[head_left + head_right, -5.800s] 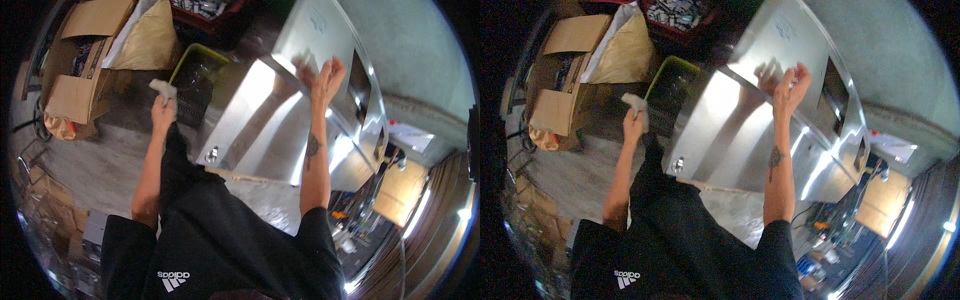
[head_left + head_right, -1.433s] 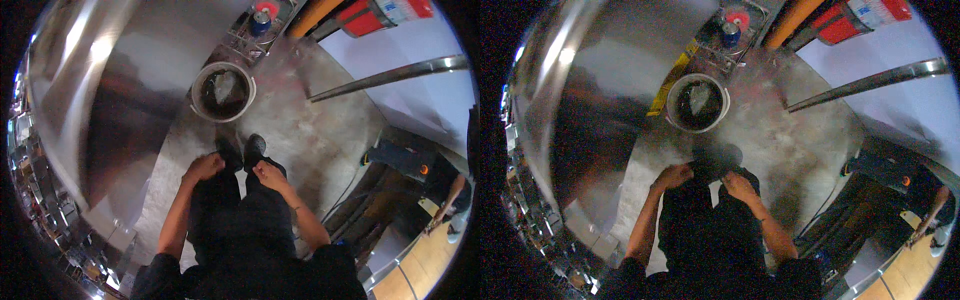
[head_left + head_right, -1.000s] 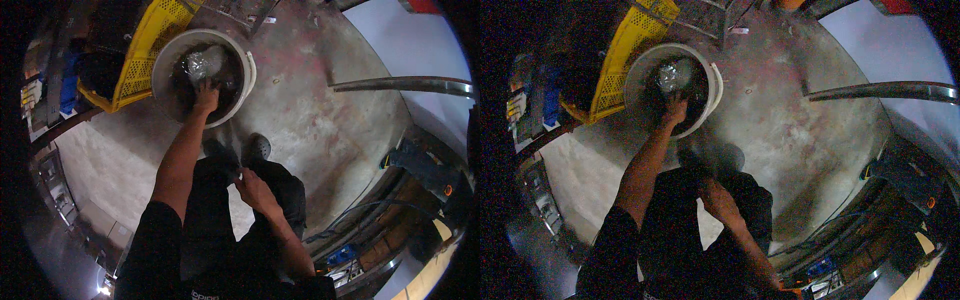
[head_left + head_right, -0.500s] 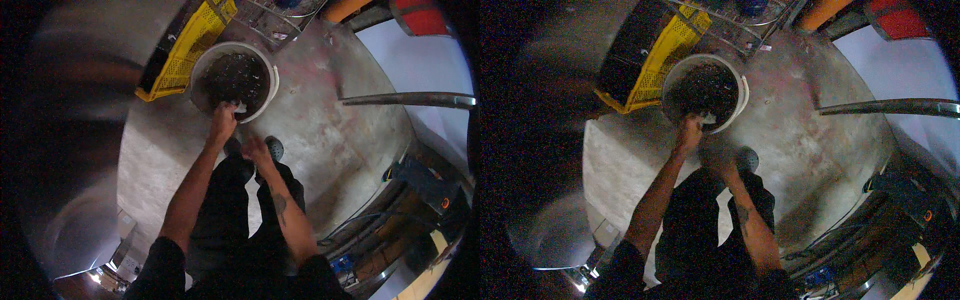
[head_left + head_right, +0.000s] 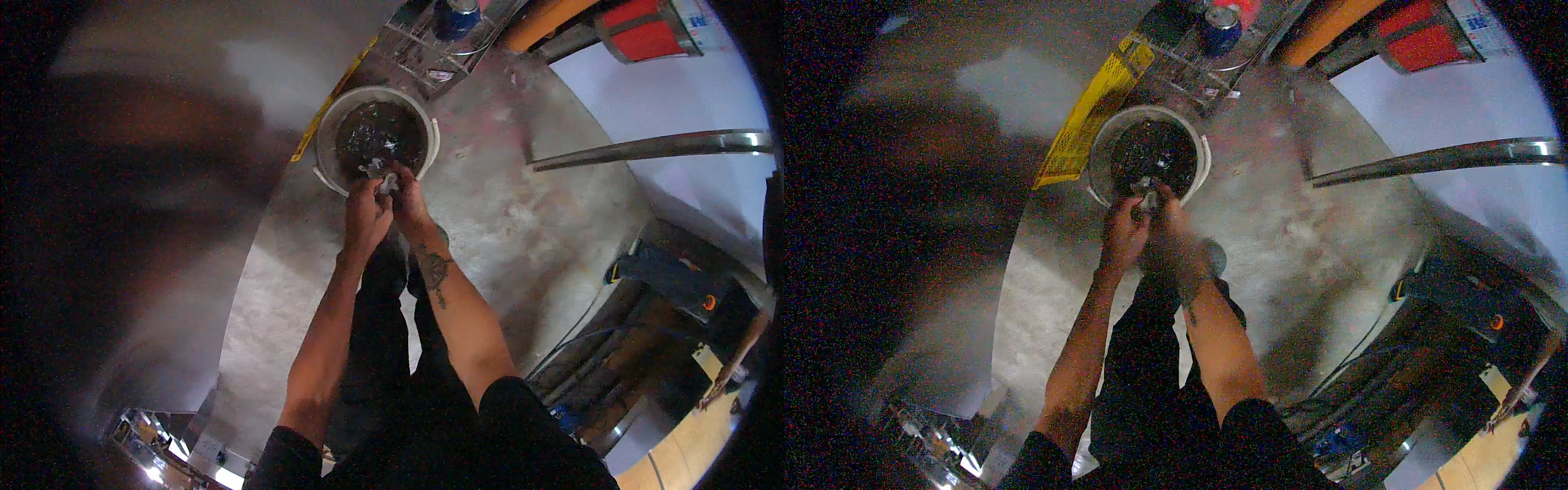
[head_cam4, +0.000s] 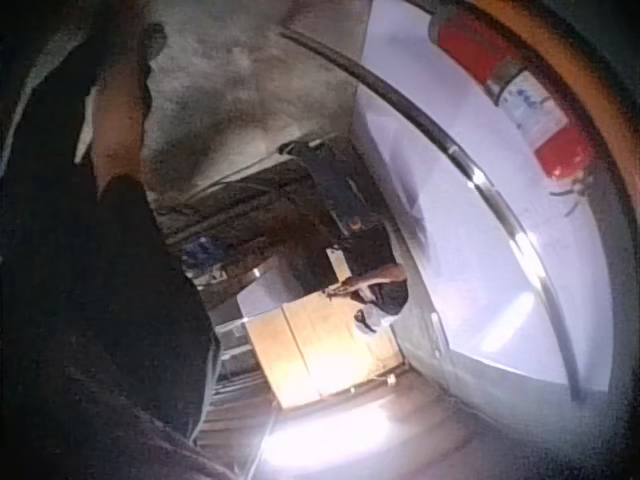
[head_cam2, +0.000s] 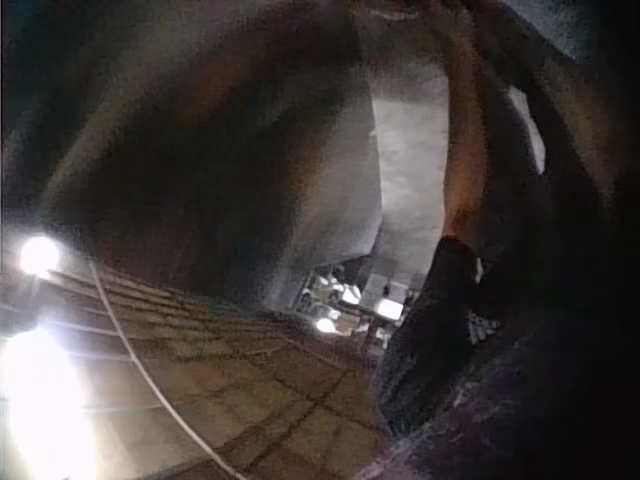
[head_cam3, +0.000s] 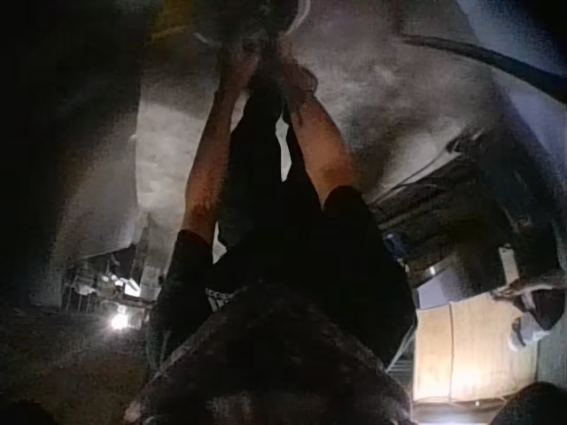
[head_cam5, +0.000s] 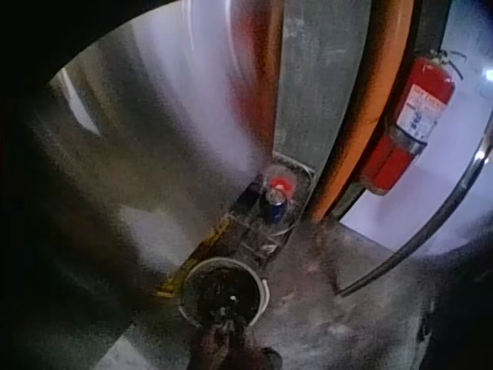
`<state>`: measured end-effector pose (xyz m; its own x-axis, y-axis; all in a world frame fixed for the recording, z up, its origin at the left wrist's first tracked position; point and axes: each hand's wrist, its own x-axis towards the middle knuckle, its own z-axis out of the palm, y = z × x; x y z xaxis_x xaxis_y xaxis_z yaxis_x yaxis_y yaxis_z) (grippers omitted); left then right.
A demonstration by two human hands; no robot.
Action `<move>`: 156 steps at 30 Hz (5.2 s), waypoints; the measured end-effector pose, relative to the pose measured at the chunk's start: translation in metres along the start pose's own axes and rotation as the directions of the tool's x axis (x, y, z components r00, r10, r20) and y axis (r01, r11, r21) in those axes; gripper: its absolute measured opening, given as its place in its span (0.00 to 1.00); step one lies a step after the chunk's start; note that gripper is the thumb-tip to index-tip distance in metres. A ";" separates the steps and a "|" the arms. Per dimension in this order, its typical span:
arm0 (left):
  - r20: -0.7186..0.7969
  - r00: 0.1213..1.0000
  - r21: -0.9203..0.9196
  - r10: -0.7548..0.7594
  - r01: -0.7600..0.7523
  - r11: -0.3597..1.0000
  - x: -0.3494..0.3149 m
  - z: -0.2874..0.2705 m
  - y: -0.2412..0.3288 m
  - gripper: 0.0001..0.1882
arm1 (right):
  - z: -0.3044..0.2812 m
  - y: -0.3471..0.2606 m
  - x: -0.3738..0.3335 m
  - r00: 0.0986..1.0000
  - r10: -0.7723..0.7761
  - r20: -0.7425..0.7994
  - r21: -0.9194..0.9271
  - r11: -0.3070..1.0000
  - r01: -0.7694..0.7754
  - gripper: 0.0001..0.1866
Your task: The person wipes a large stainless steel surface with a cloth, repeatedly dipping the cloth into a bucket of water and wringing it out. The person cleans multiple sections of the metal surface, including edges and corners, in a workshop environment.
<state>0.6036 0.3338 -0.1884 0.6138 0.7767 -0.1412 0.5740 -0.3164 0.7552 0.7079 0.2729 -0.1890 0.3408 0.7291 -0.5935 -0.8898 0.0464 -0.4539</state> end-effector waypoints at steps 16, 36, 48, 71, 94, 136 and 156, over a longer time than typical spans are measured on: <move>0.005 0.998 0.001 0.059 -0.059 0.998 -0.093 -0.109 0.038 0.23 | 0.031 -0.006 0.062 0.914 -0.022 -0.405 -0.047 0.999 0.003 0.18; -0.381 0.758 -0.633 -0.529 0.204 0.747 -0.130 -0.270 0.194 0.16 | 0.138 -0.052 0.032 0.879 -0.469 -0.091 -0.714 0.646 0.270 0.21; -0.526 0.708 -0.595 -0.471 0.089 0.799 -0.107 -0.268 0.184 0.18 | 0.163 -0.067 0.037 0.895 -0.415 -0.162 -0.753 0.638 0.160 0.36; -0.009 0.569 -0.293 -0.823 0.785 0.546 -0.424 -0.174 0.023 0.28 | 0.134 -0.099 0.034 0.898 -0.435 -0.063 -0.675 0.682 0.283 0.19; -0.048 0.908 0.203 -0.416 0.417 0.886 -0.262 -0.152 -0.065 0.15 | -0.092 0.034 0.145 0.878 -0.214 0.429 -0.815 -0.511 0.273 0.32; -0.133 0.686 -0.011 -0.715 0.720 0.693 -0.345 -0.188 -0.047 0.18 | -0.053 0.022 0.109 0.998 -0.064 -0.013 -0.036 0.997 0.063 0.17; -0.027 0.612 -0.357 -0.791 0.733 0.579 -0.432 -0.293 -0.024 0.19 | 0.047 -0.003 0.094 0.701 -0.628 -0.337 -0.810 0.573 0.125 0.19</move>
<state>0.1664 0.1655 0.0420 -0.0932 0.7402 -0.6659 0.5887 0.5804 0.5627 0.7288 0.3733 -0.2124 0.9003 0.2520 -0.3548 -0.2221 -0.4351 -0.8726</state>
